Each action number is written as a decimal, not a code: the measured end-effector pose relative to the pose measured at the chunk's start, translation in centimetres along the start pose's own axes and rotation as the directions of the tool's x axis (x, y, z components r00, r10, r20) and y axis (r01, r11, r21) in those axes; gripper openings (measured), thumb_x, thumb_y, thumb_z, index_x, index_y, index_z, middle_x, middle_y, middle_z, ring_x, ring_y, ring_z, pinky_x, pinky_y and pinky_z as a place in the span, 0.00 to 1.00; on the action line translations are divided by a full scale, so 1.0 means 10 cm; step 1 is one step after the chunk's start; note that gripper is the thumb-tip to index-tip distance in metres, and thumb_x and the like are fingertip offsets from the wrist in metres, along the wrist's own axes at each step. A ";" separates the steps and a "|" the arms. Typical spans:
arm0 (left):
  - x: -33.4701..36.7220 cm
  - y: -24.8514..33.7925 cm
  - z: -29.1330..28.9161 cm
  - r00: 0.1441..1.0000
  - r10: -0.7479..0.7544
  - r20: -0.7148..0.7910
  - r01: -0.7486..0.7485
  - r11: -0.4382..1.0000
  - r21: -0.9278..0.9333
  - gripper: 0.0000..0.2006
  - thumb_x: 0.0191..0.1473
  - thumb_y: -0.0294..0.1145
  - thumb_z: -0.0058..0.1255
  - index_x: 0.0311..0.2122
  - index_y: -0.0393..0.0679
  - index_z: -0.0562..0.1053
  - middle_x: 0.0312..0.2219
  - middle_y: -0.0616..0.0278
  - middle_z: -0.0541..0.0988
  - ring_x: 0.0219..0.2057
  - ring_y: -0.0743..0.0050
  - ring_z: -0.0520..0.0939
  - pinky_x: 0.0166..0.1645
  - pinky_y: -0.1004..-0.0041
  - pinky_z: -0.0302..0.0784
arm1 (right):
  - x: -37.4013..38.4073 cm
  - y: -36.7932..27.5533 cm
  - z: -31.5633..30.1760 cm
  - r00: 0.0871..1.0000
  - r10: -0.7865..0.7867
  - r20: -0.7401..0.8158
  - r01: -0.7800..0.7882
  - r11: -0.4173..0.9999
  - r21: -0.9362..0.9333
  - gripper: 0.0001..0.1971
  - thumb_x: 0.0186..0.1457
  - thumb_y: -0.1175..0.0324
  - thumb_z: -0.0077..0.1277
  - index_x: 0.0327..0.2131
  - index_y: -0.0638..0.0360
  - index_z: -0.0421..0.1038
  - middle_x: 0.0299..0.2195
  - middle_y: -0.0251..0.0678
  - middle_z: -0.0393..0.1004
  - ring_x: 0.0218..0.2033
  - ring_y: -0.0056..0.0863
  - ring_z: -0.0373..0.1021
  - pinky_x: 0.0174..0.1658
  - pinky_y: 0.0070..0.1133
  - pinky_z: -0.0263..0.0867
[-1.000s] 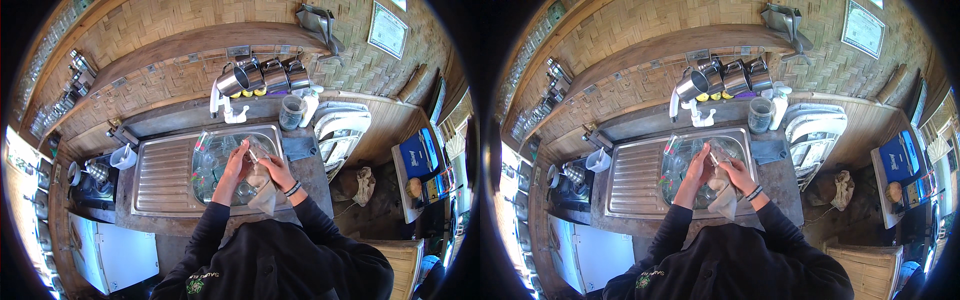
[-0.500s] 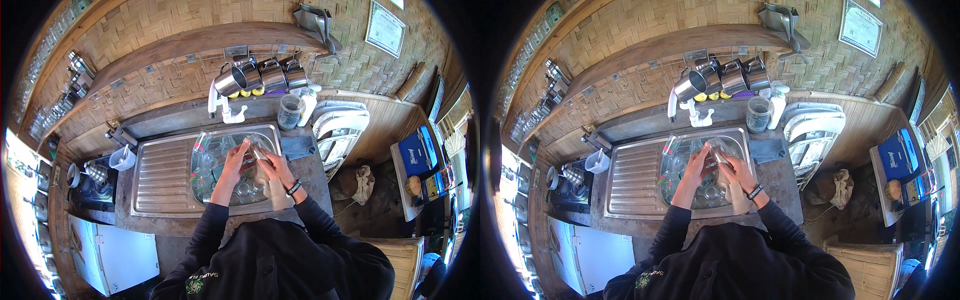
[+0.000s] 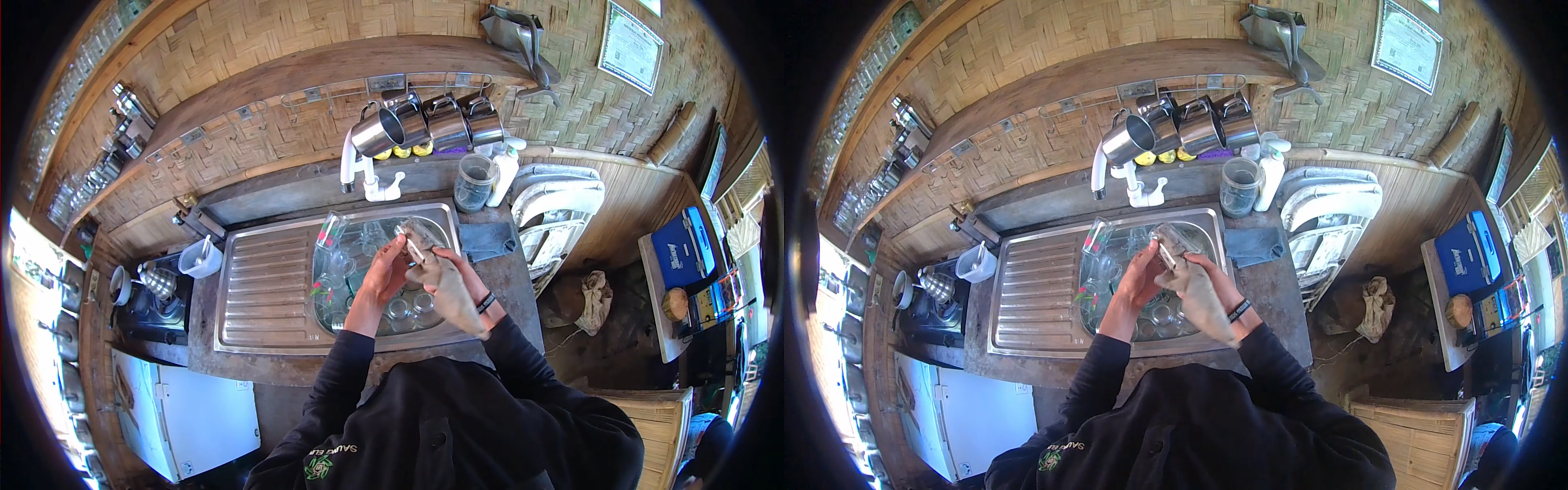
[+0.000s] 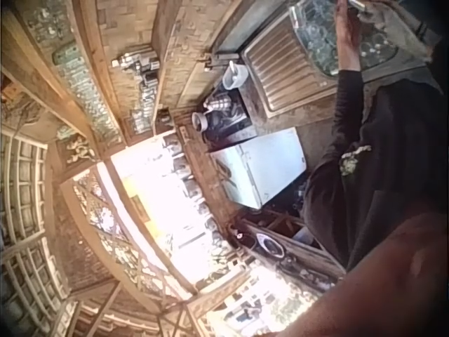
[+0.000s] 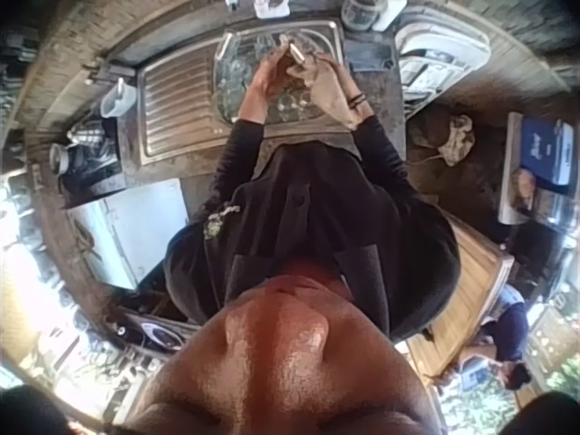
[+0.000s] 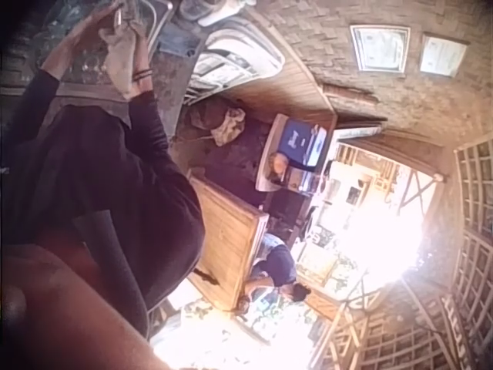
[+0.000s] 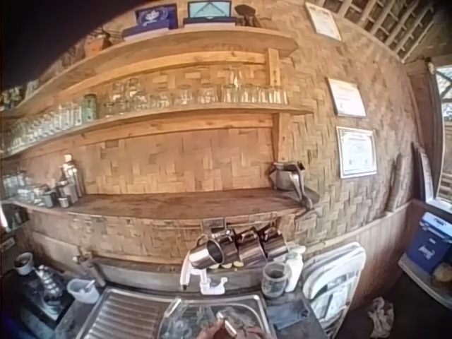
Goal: Washing, drying, and shelving small glasses in a restaurant service area.
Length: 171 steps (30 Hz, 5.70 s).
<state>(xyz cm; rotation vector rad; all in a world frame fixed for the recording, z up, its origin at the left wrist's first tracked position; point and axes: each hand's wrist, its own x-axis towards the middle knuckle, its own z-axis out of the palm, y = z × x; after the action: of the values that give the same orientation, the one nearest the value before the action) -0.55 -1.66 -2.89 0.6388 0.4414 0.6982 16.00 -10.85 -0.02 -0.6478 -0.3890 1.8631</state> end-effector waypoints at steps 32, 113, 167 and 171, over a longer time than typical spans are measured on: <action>0.03 -0.16 -0.49 0.696 0.568 0.440 -0.309 -0.317 0.897 0.29 0.43 0.31 0.61 0.53 0.37 0.66 0.49 0.44 0.71 0.51 0.38 0.71 0.56 0.52 0.65 | -0.11 0.11 0.48 0.689 -0.604 0.401 0.372 -0.179 -0.911 0.24 0.53 0.71 0.52 0.55 0.58 0.68 0.55 0.43 0.68 0.52 0.37 0.70 0.50 0.28 0.69; -0.06 0.08 0.27 0.999 0.047 0.002 -0.047 0.999 -0.019 0.16 0.60 0.47 0.50 0.44 0.45 0.72 0.42 0.58 0.75 0.46 0.59 0.75 0.55 0.38 0.71 | -0.22 0.00 -1.65 0.671 -0.733 0.109 -0.247 -0.359 -0.900 0.28 0.43 0.66 0.57 0.52 0.51 0.68 0.59 0.43 0.62 0.50 0.51 0.65 0.50 0.39 0.64; 0.84 2.66 3.29 0.476 0.634 0.609 -0.779 -0.016 0.626 0.18 0.55 0.30 0.57 0.50 0.35 0.73 0.41 0.56 0.79 0.42 0.69 0.80 0.45 0.73 0.77 | -0.07 -3.48 2.09 0.246 -0.772 0.586 0.763 -0.219 -0.608 0.24 0.48 0.68 0.62 0.47 0.65 0.64 0.35 0.36 0.73 0.32 0.18 0.70 0.34 0.18 0.70; 1.08 3.09 3.72 0.451 0.646 0.616 -0.790 -0.032 0.612 0.16 0.56 0.27 0.54 0.49 0.35 0.73 0.41 0.59 0.80 0.40 0.76 0.79 0.46 0.76 0.75 | 0.01 -4.08 2.43 0.206 -0.796 0.569 0.698 -0.288 -0.656 0.26 0.47 0.65 0.64 0.47 0.65 0.65 0.36 0.37 0.74 0.32 0.21 0.73 0.33 0.18 0.70</action>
<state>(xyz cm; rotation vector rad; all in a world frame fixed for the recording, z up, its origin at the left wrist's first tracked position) 14.17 9.80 43.00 2.0674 0.2415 1.4769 31.93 5.29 41.68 -0.8195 -1.4187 0.0755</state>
